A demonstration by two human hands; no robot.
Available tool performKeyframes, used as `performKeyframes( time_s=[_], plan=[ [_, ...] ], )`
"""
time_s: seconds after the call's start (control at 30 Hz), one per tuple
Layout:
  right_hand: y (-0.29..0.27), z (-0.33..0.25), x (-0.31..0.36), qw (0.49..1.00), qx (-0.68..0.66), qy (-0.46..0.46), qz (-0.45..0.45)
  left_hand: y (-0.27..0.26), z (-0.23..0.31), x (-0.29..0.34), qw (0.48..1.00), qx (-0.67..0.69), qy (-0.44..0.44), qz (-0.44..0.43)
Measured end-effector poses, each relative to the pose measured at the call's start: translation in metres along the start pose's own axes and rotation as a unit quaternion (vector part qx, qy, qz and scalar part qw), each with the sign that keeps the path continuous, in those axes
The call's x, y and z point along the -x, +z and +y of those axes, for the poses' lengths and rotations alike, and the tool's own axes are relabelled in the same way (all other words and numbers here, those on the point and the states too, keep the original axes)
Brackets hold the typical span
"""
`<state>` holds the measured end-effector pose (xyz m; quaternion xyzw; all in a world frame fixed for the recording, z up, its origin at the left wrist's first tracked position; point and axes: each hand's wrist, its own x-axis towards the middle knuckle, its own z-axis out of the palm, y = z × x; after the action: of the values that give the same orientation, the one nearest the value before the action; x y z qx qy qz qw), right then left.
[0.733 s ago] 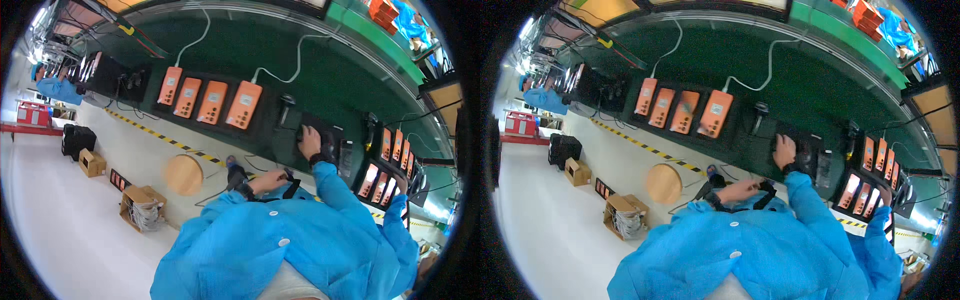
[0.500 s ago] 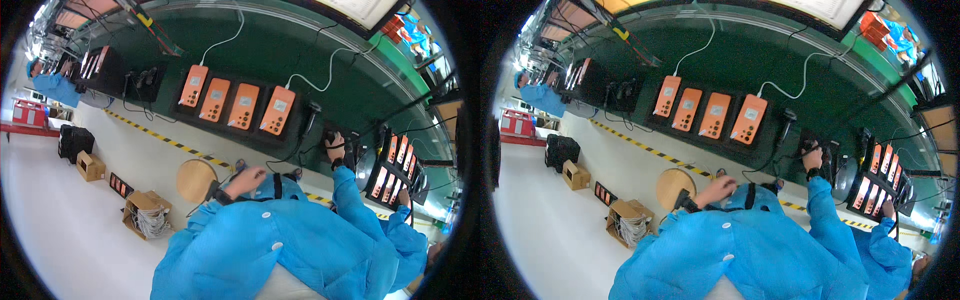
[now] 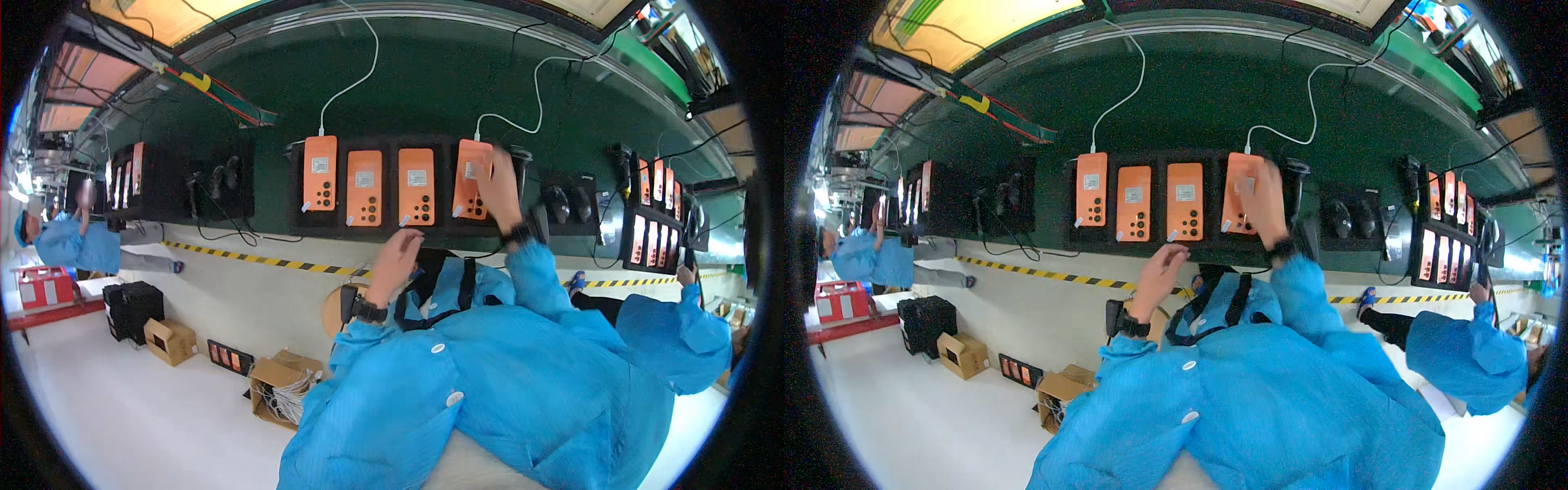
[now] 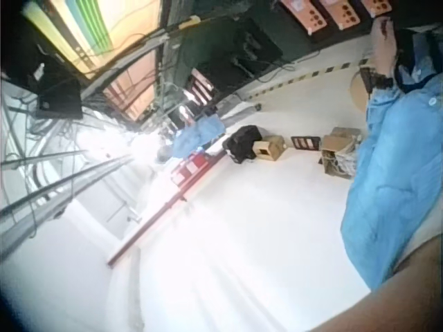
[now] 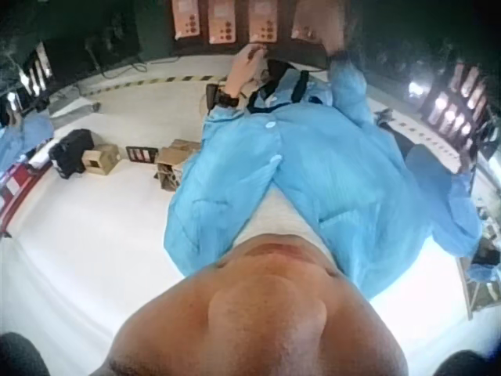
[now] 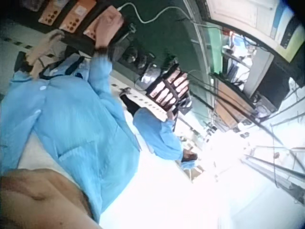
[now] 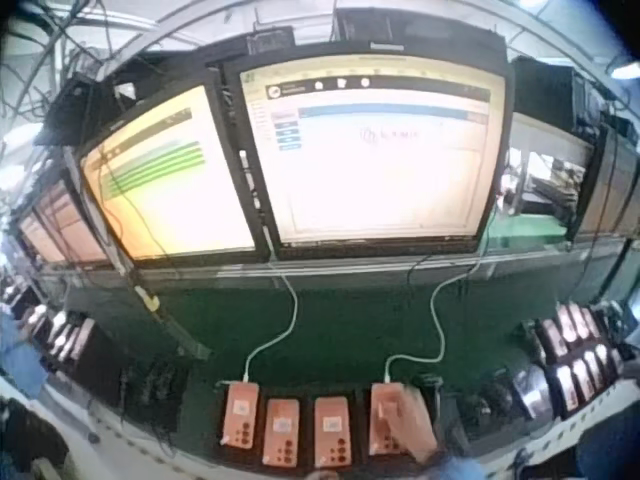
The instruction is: Testing and scanning barcodes on handheld electronic devices at a factory station.
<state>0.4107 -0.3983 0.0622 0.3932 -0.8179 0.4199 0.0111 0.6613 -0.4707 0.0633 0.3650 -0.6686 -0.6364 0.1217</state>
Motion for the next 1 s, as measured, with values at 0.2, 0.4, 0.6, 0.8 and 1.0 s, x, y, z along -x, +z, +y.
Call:
performKeyframes(
  time_s=[0.2, 0.4, 0.6, 0.8, 1.0],
  plan=[
    [0.038, 0.053, -0.070, 0.975, 0.018, 0.181, -0.126, -0.018, 0.013, -0.043, 0.997, -0.046, 0.060, -0.017],
    [0.017, 0.036, -0.047, 0.978, -0.034, 0.166, -0.126, -0.046, 0.025, -0.095, 0.974, -0.209, 0.085, 0.022],
    [0.021, 0.030, -0.069, 0.953, 0.081, 0.232, -0.175, -0.044, 0.021, -0.180, 0.848, -0.441, 0.292, 0.018],
    [0.003, 0.090, -0.042, 0.949, 0.122, 0.289, 0.018, -0.049, 0.012, -0.197, 0.843, -0.461, 0.273, -0.056],
    [0.014, 0.160, 0.004, 0.927, 0.047, 0.372, 0.012, -0.041, 0.012, -0.198, 0.843, -0.445, 0.297, -0.055]
  ],
)
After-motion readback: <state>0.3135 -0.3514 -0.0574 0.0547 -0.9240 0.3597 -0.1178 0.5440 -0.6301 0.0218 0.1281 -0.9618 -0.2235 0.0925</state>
